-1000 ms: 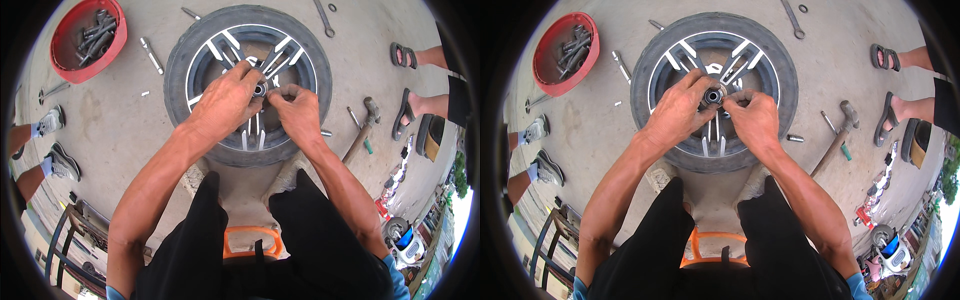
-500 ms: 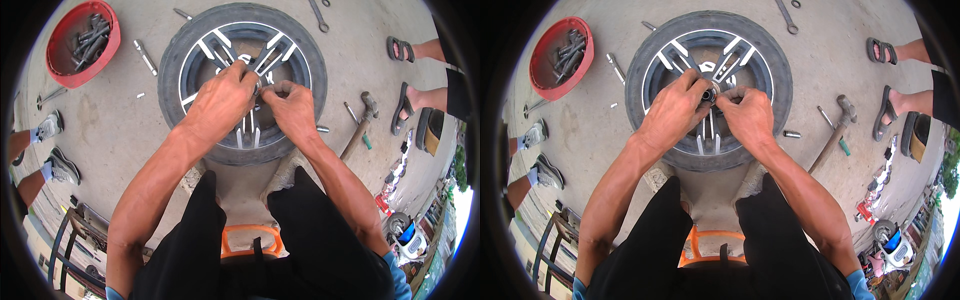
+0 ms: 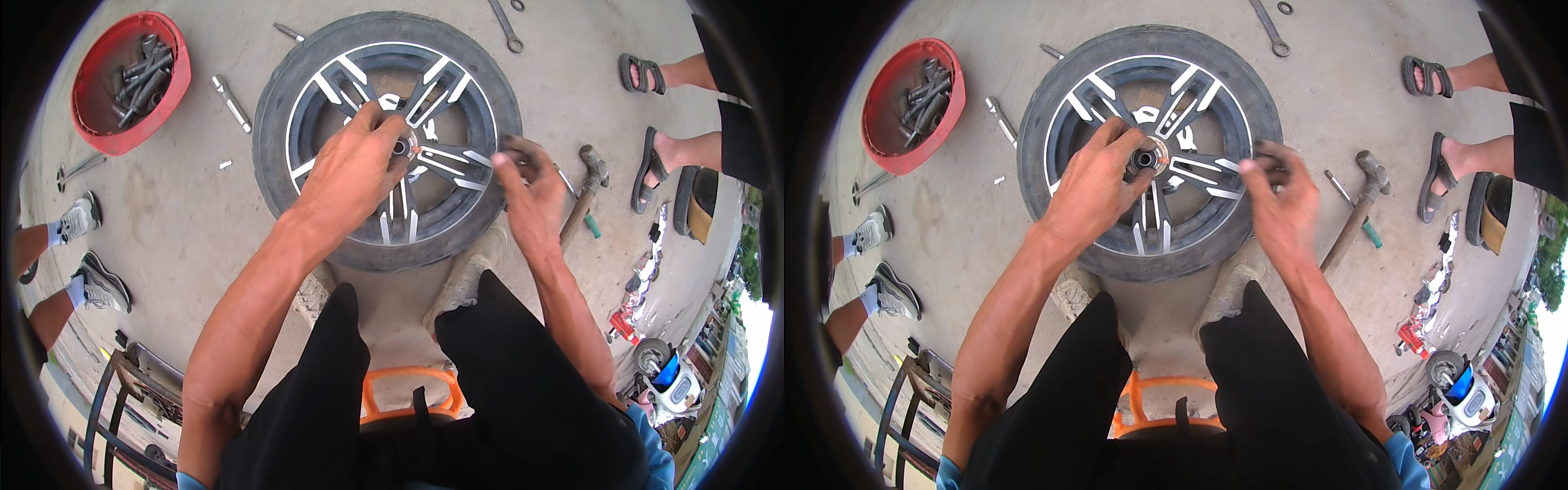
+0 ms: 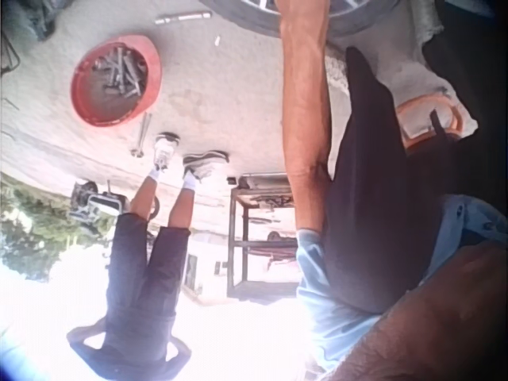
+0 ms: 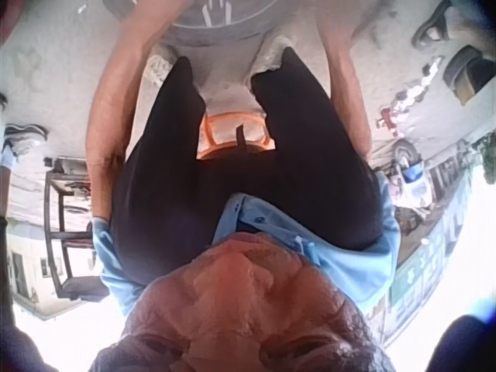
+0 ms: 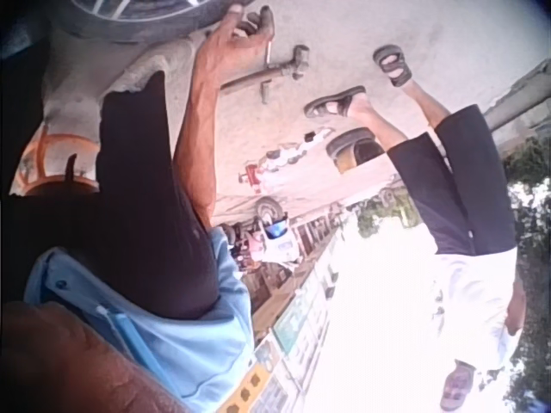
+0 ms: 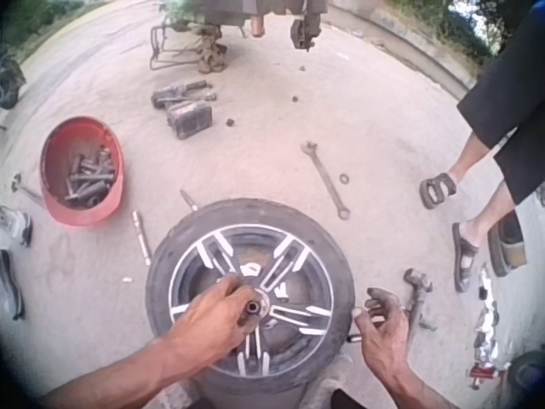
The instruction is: The person repairs a wheel by inserting components into the hub, using a hammer to seat them, and flipping the wheel to work on the brake rotor side.
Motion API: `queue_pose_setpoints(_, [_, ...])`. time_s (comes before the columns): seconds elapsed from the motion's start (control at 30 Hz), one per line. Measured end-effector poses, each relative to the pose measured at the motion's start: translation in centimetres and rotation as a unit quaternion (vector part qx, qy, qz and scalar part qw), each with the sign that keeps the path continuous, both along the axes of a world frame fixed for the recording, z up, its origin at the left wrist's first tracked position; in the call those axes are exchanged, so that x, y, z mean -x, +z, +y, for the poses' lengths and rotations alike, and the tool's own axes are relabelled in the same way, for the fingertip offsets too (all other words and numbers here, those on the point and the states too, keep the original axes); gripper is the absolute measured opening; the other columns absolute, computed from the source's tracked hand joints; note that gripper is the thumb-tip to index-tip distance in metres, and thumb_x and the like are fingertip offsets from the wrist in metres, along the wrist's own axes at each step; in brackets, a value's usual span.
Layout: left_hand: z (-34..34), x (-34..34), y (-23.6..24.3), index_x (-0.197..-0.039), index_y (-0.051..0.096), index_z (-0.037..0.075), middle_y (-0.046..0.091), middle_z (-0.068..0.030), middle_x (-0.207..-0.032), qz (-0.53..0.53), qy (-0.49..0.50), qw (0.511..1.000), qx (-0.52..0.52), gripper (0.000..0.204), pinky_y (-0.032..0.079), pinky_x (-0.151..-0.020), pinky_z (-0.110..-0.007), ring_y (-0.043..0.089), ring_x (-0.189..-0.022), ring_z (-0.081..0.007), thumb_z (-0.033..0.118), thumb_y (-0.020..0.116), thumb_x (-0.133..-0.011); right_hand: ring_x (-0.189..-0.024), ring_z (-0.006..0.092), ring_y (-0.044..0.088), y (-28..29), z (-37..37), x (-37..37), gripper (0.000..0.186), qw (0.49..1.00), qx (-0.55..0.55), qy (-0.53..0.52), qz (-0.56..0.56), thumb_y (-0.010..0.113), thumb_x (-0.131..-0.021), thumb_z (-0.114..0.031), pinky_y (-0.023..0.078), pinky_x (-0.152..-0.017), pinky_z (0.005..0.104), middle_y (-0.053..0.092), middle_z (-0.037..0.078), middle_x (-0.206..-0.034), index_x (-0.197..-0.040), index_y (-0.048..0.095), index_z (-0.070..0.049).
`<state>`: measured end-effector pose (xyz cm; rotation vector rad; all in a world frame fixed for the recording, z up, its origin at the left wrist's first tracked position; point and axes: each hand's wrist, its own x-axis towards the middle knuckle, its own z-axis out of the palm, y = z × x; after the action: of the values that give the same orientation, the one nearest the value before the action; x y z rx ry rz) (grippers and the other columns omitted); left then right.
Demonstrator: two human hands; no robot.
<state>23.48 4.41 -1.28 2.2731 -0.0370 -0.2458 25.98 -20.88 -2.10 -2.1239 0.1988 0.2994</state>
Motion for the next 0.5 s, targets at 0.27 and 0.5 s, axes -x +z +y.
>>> queue_pose_setpoints(0.27, [-0.9,0.7,-1.1,-0.114,0.067,0.001,0.062,-0.0173,-0.116,-0.02,0.059,0.995,0.082,0.027,0.057,-0.087,-0.046,0.069,-0.095,-0.0361,0.004,0.077,-0.089,-0.129,0.0403,0.054,-6.2,-20.4,5.8,0.074,0.908,0.418,-0.035,0.008,0.081,-0.09,-0.027,0.045,-0.108,0.05,0.043,0.028,-0.143,-0.148,0.046,0.001])
queue_pose_setpoints(0.5, [-0.5,1.0,-1.7,-0.118,0.069,-0.001,0.062,-0.0159,-0.118,0.005,0.083,0.993,0.08,0.031,0.057,-0.088,-0.044,0.071,-0.098,-0.0341,0.005,0.078,-0.089,-0.063,0.0118,0.047,-3.5,-21.6,2.0,0.018,0.91,-0.173,-0.269,0.265,0.062,-0.092,-0.016,0.04,-0.055,0.0261,0.049,0.001,-0.075,-0.103,0.053,-0.005])
